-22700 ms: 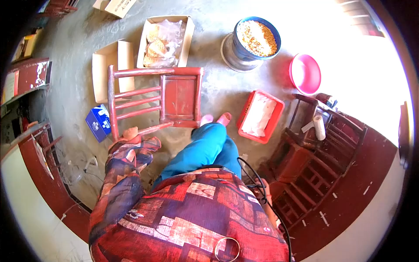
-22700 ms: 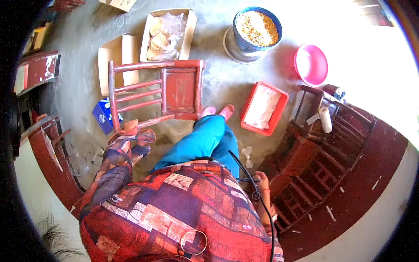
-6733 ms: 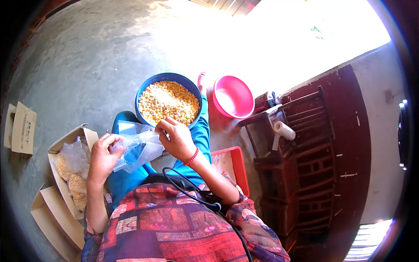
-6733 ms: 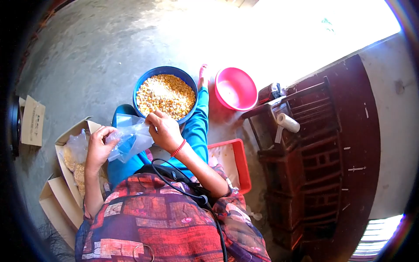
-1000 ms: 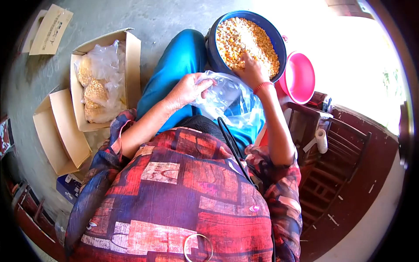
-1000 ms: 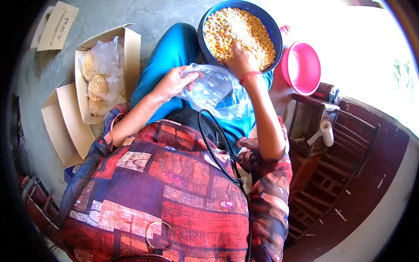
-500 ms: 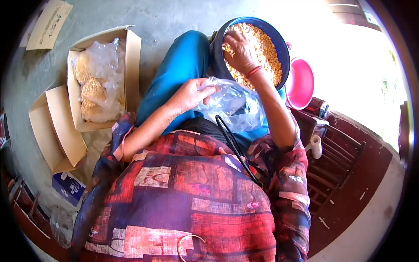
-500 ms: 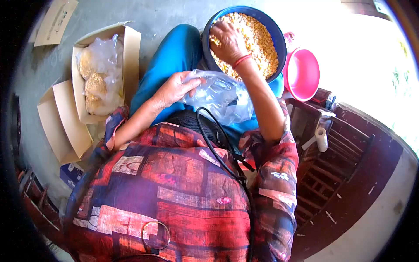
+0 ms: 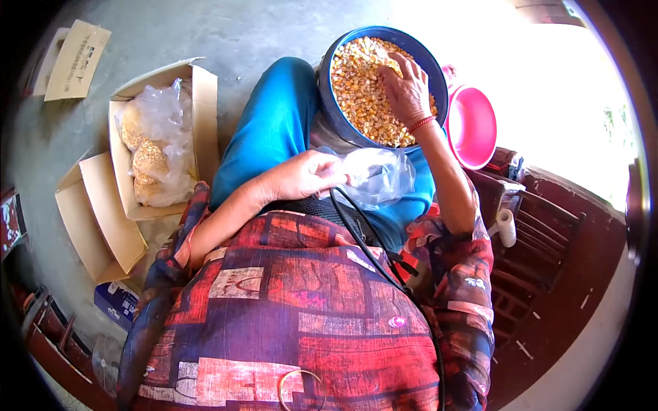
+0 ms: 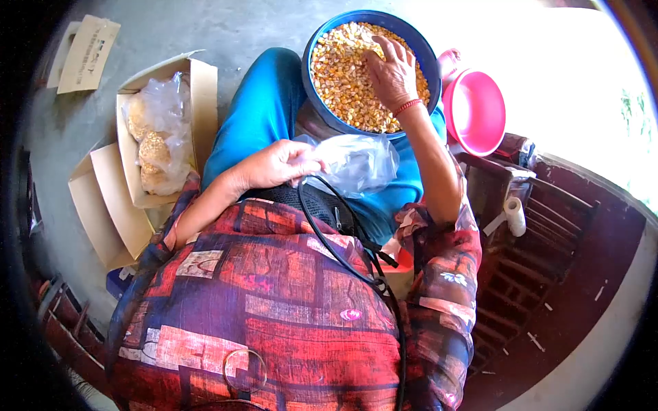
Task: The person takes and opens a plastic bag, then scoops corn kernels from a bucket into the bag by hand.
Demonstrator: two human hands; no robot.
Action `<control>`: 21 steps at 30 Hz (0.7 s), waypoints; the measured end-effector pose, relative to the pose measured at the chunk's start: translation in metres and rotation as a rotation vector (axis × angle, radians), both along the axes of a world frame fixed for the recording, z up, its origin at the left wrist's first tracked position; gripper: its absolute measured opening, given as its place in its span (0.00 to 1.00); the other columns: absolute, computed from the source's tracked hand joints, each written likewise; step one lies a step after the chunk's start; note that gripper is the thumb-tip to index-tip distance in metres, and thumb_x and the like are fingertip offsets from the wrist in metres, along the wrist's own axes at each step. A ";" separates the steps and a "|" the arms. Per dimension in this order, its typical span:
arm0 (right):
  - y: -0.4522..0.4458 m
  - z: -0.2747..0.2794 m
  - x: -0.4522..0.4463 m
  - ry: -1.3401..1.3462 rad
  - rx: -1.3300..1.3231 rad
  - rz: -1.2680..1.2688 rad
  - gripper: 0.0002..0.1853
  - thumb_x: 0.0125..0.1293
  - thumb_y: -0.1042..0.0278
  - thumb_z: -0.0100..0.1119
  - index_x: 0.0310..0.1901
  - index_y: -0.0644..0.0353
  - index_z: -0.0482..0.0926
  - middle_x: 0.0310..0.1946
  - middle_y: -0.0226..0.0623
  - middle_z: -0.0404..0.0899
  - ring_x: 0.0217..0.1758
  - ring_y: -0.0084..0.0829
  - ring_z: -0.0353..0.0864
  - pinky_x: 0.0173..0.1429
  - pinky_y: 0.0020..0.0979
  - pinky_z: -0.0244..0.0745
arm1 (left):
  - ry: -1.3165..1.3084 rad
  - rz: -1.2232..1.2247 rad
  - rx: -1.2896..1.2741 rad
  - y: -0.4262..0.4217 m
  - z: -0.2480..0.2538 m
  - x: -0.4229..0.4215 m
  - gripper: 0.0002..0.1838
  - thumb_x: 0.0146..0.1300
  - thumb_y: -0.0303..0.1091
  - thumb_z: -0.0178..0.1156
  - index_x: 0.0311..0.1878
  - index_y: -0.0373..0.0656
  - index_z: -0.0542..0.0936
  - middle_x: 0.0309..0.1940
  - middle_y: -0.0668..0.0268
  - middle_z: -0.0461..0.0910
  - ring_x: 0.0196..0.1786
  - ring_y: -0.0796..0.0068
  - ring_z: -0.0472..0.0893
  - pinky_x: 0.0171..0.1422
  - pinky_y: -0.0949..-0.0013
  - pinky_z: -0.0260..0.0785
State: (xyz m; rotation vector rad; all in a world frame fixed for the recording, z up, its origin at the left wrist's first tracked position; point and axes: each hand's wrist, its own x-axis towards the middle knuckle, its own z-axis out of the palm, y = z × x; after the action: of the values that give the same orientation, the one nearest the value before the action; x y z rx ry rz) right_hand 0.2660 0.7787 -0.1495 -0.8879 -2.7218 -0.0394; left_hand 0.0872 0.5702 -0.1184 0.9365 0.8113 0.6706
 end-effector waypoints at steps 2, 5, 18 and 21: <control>-0.012 0.008 -0.018 -0.037 -0.023 0.081 0.12 0.54 0.67 0.53 0.42 0.48 0.76 0.52 0.34 0.68 0.56 0.40 0.65 0.58 0.42 0.59 | 0.015 -0.025 -0.002 0.000 0.016 0.004 0.11 0.64 0.36 0.52 0.42 0.40 0.78 0.19 0.78 0.67 0.21 0.89 0.64 0.27 0.82 0.58; -0.038 0.000 -0.038 -0.046 -0.202 0.331 0.12 0.54 0.66 0.53 0.42 0.50 0.75 0.49 0.35 0.70 0.55 0.40 0.66 0.56 0.41 0.61 | -0.043 -0.012 -0.037 0.003 0.025 0.006 0.10 0.65 0.34 0.51 0.42 0.38 0.78 0.20 0.77 0.68 0.21 0.89 0.64 0.25 0.81 0.58; -0.028 -0.008 0.021 0.033 -0.355 0.316 0.17 0.57 0.61 0.48 0.47 0.58 0.72 0.42 0.37 0.71 0.46 0.36 0.70 0.49 0.35 0.66 | -0.469 0.368 0.093 0.079 0.140 -0.027 0.14 0.64 0.39 0.51 0.45 0.41 0.78 0.16 0.80 0.64 0.15 0.93 0.59 0.16 0.86 0.48; -0.029 0.002 0.040 0.103 -0.464 0.176 0.17 0.58 0.61 0.48 0.47 0.59 0.72 0.42 0.37 0.71 0.46 0.35 0.71 0.49 0.34 0.66 | -0.708 0.252 0.012 0.093 0.142 -0.030 0.17 0.66 0.38 0.48 0.54 0.39 0.71 0.20 0.75 0.70 0.19 0.89 0.65 0.22 0.83 0.58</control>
State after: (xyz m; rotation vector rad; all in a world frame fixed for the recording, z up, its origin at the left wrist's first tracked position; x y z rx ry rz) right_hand 0.3057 0.7502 -0.1474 -0.7278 -2.7404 0.6762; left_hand 0.0576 0.6634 0.0236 0.5417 0.2888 1.1413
